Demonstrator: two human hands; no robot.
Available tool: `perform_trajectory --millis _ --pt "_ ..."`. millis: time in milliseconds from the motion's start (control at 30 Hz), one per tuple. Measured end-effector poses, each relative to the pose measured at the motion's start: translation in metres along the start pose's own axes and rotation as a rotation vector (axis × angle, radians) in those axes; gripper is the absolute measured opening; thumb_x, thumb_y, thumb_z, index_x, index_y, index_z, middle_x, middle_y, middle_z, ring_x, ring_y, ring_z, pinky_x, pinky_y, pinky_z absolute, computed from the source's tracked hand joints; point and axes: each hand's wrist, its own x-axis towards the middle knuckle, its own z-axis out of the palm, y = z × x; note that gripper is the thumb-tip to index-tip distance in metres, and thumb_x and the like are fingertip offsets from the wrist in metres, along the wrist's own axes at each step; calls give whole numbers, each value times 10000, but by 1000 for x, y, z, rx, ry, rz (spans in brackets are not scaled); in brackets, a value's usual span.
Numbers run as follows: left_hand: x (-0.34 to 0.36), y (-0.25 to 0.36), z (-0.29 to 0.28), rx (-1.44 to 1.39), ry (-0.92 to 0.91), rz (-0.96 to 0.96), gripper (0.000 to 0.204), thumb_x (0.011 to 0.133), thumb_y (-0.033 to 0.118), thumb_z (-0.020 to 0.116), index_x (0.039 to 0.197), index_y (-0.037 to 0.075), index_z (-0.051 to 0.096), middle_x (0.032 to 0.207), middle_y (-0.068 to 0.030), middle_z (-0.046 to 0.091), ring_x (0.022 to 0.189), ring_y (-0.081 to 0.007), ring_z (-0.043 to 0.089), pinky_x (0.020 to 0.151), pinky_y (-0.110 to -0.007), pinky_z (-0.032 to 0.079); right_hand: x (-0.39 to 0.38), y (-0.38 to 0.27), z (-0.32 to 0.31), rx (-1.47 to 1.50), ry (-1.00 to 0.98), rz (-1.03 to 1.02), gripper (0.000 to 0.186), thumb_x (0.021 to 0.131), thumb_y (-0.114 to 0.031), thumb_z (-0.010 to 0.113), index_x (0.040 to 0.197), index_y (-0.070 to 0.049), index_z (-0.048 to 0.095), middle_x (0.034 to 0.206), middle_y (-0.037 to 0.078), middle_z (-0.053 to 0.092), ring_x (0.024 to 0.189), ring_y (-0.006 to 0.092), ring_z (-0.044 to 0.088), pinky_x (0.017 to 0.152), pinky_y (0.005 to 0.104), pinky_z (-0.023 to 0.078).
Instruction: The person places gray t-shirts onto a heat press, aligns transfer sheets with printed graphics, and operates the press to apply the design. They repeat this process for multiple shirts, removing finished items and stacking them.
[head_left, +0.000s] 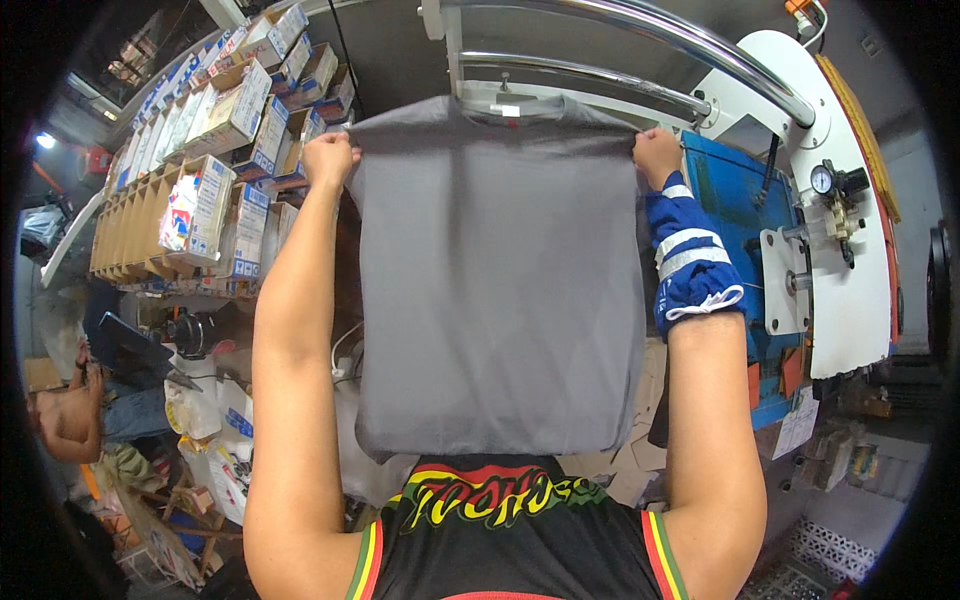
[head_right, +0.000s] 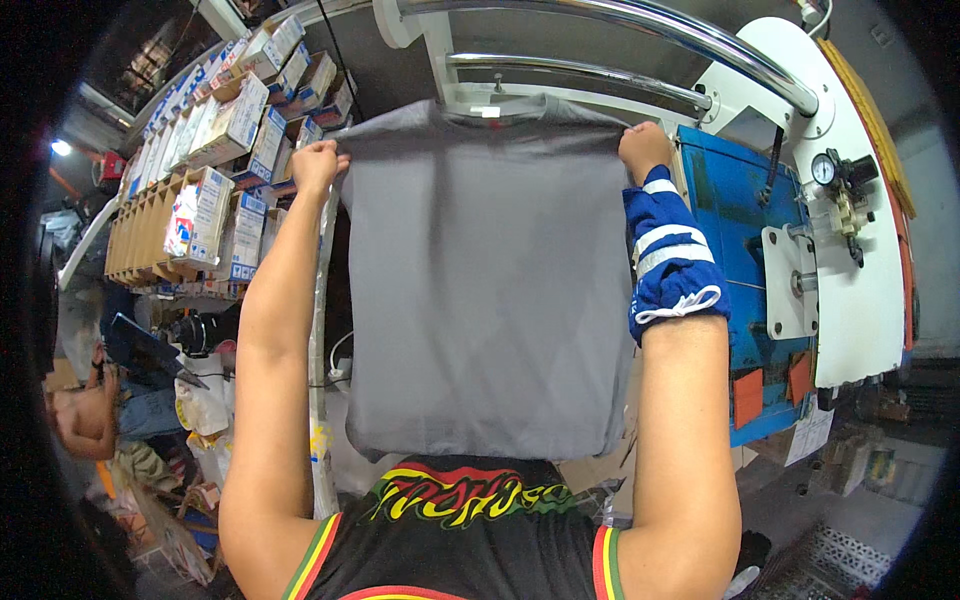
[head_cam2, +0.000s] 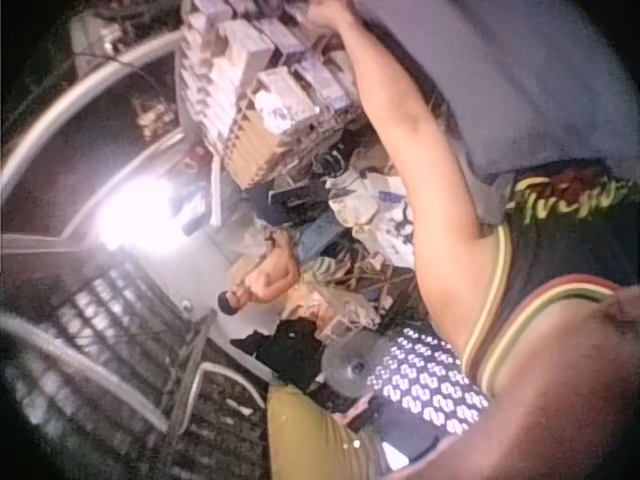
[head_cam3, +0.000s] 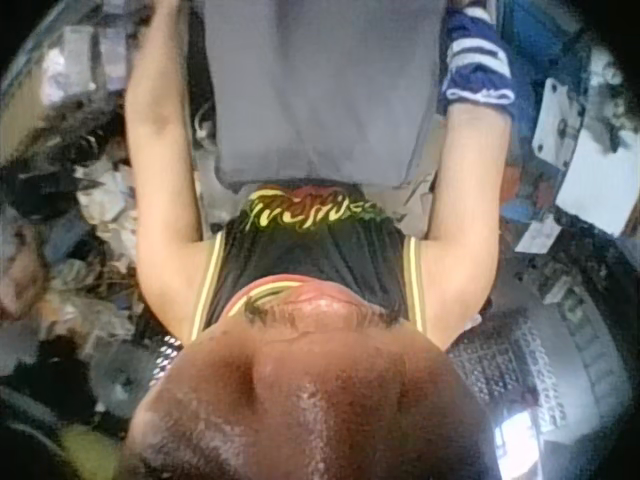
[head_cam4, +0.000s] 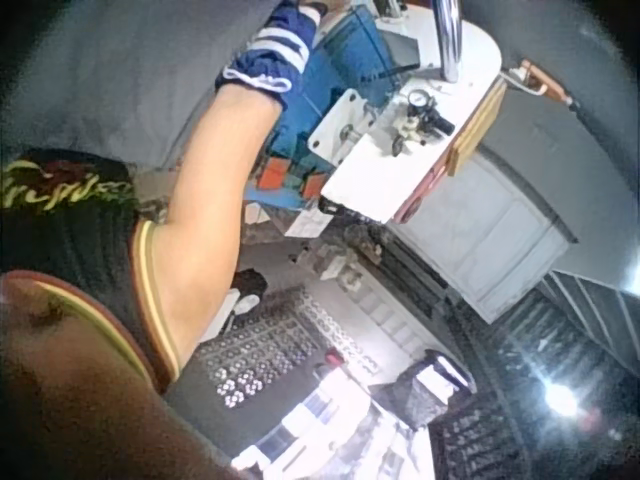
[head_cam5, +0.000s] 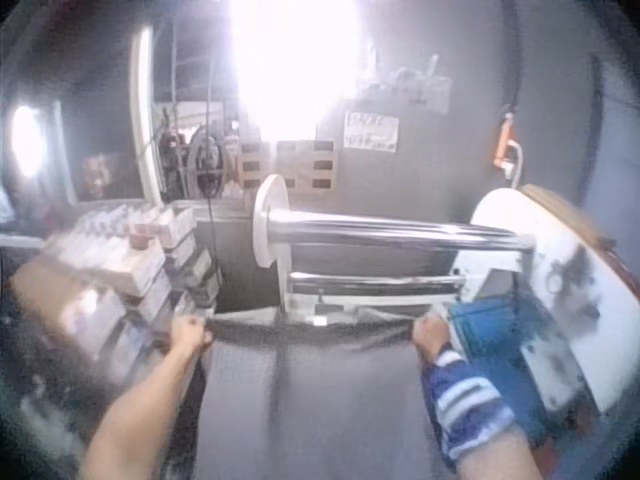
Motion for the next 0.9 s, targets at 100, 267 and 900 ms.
perform_trajectory --millis 100,267,900 --pt "6 -3 25 108 -33 275 229 927 108 644 1104 -27 699 1091 -180 721 981 -278 721 833 -407 580 -2 -19 14 -66 24 -109 305 868 -310 693 1018 -44 685 1054 186 713 978 380 673 876 458 529" --pt "-71 -3 101 592 -303 915 358 879 145 695 1229 72 679 1295 -164 635 1242 -337 579 1065 -438 441 -73 -74 57 -203 -112 -606 525 904 -466 658 1279 -101 619 1352 156 590 1277 344 525 1074 520 400" --pt "-408 -105 -155 992 -466 650 683 933 429 622 1510 111 439 1591 -190 329 1484 -385 279 1203 -552 211 -447 70 -126 -96 -428 -163 768 953 -533 583 1529 -65 389 1610 217 284 1481 415 268 1196 504 241"
